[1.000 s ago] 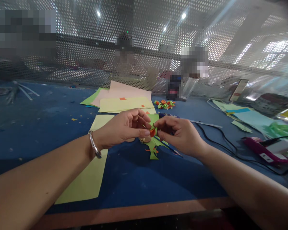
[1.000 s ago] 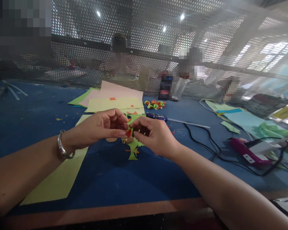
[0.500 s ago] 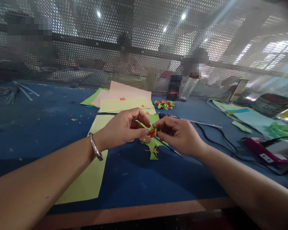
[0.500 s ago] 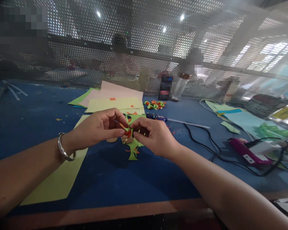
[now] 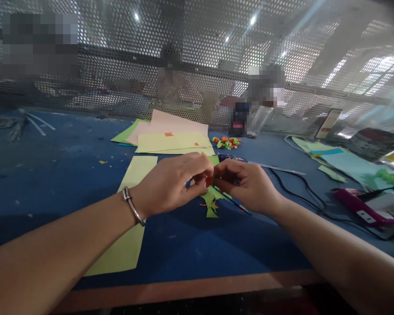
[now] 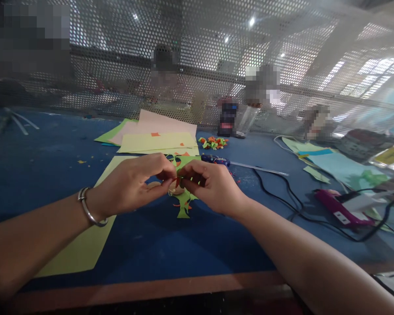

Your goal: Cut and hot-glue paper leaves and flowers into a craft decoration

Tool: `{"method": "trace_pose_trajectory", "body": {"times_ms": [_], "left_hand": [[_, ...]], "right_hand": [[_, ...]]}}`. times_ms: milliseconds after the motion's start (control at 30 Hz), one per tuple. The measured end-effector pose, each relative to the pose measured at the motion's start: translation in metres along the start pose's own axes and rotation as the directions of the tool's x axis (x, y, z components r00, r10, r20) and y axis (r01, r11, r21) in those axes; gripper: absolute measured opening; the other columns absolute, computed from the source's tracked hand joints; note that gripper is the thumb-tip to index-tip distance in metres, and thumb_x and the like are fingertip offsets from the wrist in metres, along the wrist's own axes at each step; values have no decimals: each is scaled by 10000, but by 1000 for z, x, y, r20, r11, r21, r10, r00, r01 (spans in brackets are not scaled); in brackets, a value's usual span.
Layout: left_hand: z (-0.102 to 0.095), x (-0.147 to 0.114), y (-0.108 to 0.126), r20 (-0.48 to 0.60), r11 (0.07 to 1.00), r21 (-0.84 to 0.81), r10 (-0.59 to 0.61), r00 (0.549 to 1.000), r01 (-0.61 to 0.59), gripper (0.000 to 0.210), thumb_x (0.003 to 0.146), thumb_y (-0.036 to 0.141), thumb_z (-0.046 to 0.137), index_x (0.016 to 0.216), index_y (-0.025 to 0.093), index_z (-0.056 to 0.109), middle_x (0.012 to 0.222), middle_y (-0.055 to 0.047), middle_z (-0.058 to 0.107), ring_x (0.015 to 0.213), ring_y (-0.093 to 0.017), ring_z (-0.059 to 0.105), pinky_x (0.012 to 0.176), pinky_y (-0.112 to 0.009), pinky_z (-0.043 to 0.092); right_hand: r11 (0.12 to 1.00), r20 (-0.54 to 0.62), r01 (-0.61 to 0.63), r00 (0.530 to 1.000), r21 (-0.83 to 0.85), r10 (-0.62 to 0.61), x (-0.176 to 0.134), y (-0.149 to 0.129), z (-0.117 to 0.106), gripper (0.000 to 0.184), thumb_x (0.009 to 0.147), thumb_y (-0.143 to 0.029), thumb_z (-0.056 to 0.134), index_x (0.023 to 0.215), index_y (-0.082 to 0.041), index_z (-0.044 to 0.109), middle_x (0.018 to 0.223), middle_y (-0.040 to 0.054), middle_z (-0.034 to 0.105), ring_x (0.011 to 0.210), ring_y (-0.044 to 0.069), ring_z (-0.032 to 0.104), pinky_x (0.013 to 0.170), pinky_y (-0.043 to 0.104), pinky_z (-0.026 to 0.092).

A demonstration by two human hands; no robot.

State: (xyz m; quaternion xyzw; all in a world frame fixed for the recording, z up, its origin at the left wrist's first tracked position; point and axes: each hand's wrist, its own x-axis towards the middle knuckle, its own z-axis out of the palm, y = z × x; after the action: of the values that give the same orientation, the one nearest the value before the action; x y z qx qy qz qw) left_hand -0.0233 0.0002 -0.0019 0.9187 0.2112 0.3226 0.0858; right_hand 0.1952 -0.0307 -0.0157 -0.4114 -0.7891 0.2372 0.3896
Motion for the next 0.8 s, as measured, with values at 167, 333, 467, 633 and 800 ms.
{"method": "trace_pose_trajectory", "body": {"times_ms": [167, 333, 467, 633, 800], "left_hand": [[0, 1, -4, 0, 999, 31, 21, 1000, -21, 53, 880, 167, 610, 864, 206, 580, 884, -37, 631, 822, -181, 589, 725, -318, 456], [0, 3, -1, -21, 996, -66, -67, 998, 66, 95, 826, 103, 617, 842, 194, 636, 823, -13, 618, 753, -150, 584, 698, -292, 461], [1, 4, 1, -11, 986, -116, -120, 993, 118, 82, 811, 124, 632, 851, 187, 667, 842, -26, 642, 763, -153, 604, 697, -283, 481], [1, 4, 0, 18, 979, -152, -137, 990, 138, 66, 808, 172, 677, 874, 178, 669, 863, -27, 654, 781, -150, 630, 710, -273, 503], [0, 4, -3, 49, 961, -207, -178, 983, 184, 74, 829, 206, 695, 894, 174, 681, 879, -26, 675, 790, -149, 649, 710, -266, 510]], "right_hand": [[999, -2, -4, 1000, -41, 4, 0, 1, 0, 102, 887, -229, 643, 930, -152, 693, 779, 11, 659, 654, 105, 532, 581, 225, 416], [1000, -16, 17, 1000, -25, -17, 0, 3, -1, 91, 872, -191, 630, 930, -166, 694, 797, 10, 670, 680, 113, 566, 607, 228, 441], [1000, -27, 16, 1000, -18, -16, 0, 2, -1, 108, 859, -172, 620, 934, -174, 698, 802, 13, 678, 671, 115, 580, 596, 228, 453], [1000, -38, 2, 999, -31, -3, 1, 0, -2, 108, 852, -179, 635, 934, -170, 703, 786, 13, 682, 640, 109, 574, 568, 225, 441], [1000, -30, 10, 999, -29, -11, 1, 2, -2, 111, 856, -184, 639, 945, -167, 703, 799, 15, 685, 665, 111, 585, 587, 221, 449]]}}
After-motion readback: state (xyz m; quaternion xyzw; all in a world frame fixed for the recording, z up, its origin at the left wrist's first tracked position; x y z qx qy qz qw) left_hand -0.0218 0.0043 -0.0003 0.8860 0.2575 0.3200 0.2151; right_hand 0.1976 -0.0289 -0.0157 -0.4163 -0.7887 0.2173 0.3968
